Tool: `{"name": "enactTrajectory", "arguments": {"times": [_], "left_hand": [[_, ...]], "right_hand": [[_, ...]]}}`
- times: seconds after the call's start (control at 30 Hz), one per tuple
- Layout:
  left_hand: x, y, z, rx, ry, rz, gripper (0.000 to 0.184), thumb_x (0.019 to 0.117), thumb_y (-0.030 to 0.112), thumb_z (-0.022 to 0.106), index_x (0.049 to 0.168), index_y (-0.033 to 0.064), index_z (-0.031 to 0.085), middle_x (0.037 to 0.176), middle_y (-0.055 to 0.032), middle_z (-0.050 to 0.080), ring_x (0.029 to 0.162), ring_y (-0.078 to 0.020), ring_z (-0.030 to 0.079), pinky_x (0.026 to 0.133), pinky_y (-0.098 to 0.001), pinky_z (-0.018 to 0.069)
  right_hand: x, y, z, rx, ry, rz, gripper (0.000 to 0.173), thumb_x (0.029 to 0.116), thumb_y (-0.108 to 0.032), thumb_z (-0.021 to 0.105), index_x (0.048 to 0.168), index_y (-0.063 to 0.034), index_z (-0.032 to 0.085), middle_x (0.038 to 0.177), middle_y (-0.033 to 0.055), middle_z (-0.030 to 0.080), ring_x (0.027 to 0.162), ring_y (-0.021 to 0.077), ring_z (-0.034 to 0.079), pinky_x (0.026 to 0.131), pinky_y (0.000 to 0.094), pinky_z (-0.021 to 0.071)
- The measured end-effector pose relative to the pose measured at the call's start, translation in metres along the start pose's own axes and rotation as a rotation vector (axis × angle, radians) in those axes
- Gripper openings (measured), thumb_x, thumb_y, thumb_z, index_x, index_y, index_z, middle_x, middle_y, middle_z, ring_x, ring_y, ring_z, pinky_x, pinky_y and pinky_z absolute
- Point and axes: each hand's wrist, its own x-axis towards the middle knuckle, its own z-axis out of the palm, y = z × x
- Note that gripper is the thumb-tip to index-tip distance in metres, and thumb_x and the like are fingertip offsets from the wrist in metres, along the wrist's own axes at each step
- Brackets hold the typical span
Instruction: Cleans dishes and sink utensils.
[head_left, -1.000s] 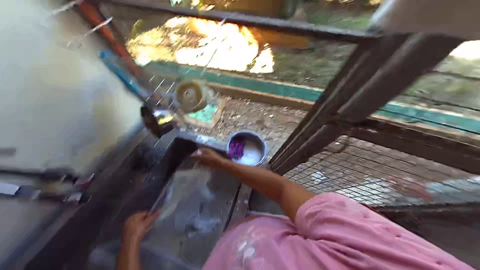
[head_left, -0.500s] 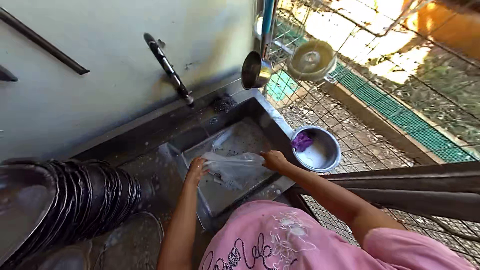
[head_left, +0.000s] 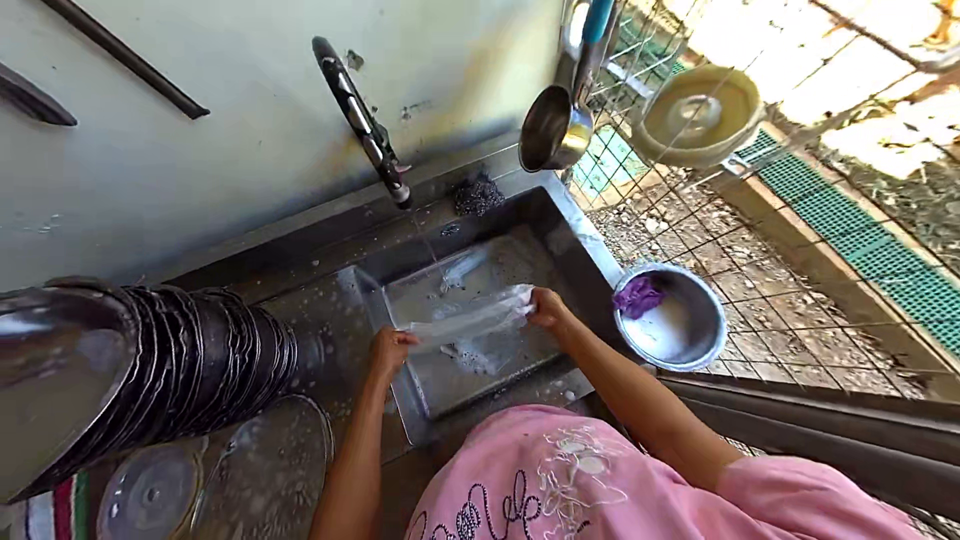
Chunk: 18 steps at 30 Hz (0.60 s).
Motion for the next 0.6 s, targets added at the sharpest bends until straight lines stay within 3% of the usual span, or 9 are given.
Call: {"name": "enactTrajectory", "arguments": {"times": [0.07,0.13,0.17,0.23,0.27,0.33,0.43,0.53,0.6], "left_hand": [[-0.010,0.005,-0.011,0.099,0.082,-0.092,0.033,0.1042,0.007,0.052,0.133,-0.0018,0.064,0.137,-0.0353,0.054,0.130,-0.0470,0.053,0.112,-0.0559,0.0396],[-0.019,0.010,-0.021,0.046,0.114,-0.148,0.049,0.1023,0.006,0.055,0.148,-0.0074,0.044,0.150,-0.0374,0.040,0.139,-0.0480,0.043,0.116,-0.0550,0.0351],[-0.027,0.014,-0.024,-0.001,0.128,-0.169,0.057,0.0998,0.003,0.058,0.151,-0.0082,0.038,0.154,-0.0370,0.034,0.142,-0.0474,0.040,0.117,-0.0544,0.0349],[-0.050,0.025,-0.029,-0.065,0.158,-0.209,0.065,0.0953,0.000,0.063,0.153,-0.0068,0.035,0.157,-0.0357,0.029,0.142,-0.0469,0.039,0.113,-0.0556,0.0395],[-0.063,0.030,-0.031,-0.079,0.172,-0.220,0.067,0.0934,-0.001,0.065,0.154,-0.0062,0.035,0.157,-0.0357,0.029,0.141,-0.0475,0.040,0.111,-0.0570,0.0417],[-0.086,0.036,-0.033,-0.092,0.206,-0.223,0.072,0.0901,-0.001,0.068,0.154,-0.0070,0.036,0.157,-0.0382,0.026,0.140,-0.0519,0.039,0.109,-0.0612,0.0417],[-0.107,0.028,-0.030,-0.099,0.319,-0.192,0.075,0.0861,0.000,0.069,0.152,-0.0109,0.036,0.155,-0.0423,0.025,0.140,-0.0562,0.036,0.110,-0.0643,0.0380],[-0.119,0.021,-0.032,-0.133,0.413,-0.167,0.078,0.0847,0.002,0.067,0.152,-0.0145,0.031,0.154,-0.0446,0.023,0.136,-0.0541,0.041,0.105,-0.0605,0.0434],[-0.120,0.017,-0.036,-0.180,0.446,-0.173,0.081,0.0855,0.004,0.065,0.155,-0.0116,0.026,0.154,-0.0439,0.022,0.126,-0.0490,0.050,0.092,-0.0553,0.0535]], "right_hand": [[0.013,0.004,0.009,-0.220,-0.009,0.053,0.018,0.1068,-0.015,0.045,0.112,-0.0012,0.056,0.085,0.0082,0.058,0.072,0.0169,0.059,0.067,0.0361,0.0534],[0.042,0.014,0.012,-0.553,-0.126,0.101,0.022,0.1064,-0.019,0.048,0.116,-0.0024,0.059,0.082,0.0050,0.057,0.067,0.0144,0.056,0.065,0.0333,0.0512],[0.058,0.020,0.012,-0.688,-0.226,0.157,0.028,0.1068,-0.021,0.045,0.127,-0.0039,0.057,0.093,0.0081,0.059,0.077,0.0179,0.058,0.071,0.0372,0.0515],[0.094,0.035,0.012,-0.848,-0.367,0.223,0.045,0.1066,-0.024,0.045,0.149,-0.0074,0.045,0.136,0.0198,0.056,0.120,0.0336,0.056,0.096,0.0559,0.0468],[0.110,0.048,0.016,-0.911,-0.337,0.180,0.055,0.1036,-0.025,0.054,0.154,-0.0079,0.040,0.151,0.0239,0.046,0.135,0.0411,0.047,0.104,0.0636,0.0410],[0.142,0.080,0.029,-1.143,-0.213,-0.015,0.090,0.0861,-0.031,0.082,0.159,-0.0084,0.034,0.164,0.0302,0.024,0.146,0.0508,0.034,0.113,0.0661,0.0354],[0.159,0.133,0.063,-1.486,-0.261,-0.116,0.129,0.0671,-0.046,0.094,0.166,-0.0173,0.016,0.167,0.0329,-0.008,0.150,0.0609,0.011,0.114,0.0746,0.0283],[0.147,0.203,0.084,-1.720,-0.423,-0.141,0.130,0.0599,-0.035,0.099,0.165,-0.0264,0.022,0.170,0.0235,-0.013,0.152,0.0575,-0.011,0.103,0.0910,0.0116],[0.134,0.237,0.079,-1.867,-0.555,-0.196,0.116,0.0655,-0.019,0.095,0.163,-0.0248,0.032,0.171,0.0220,-0.009,0.152,0.0581,-0.012,0.101,0.0933,0.0089]]}}
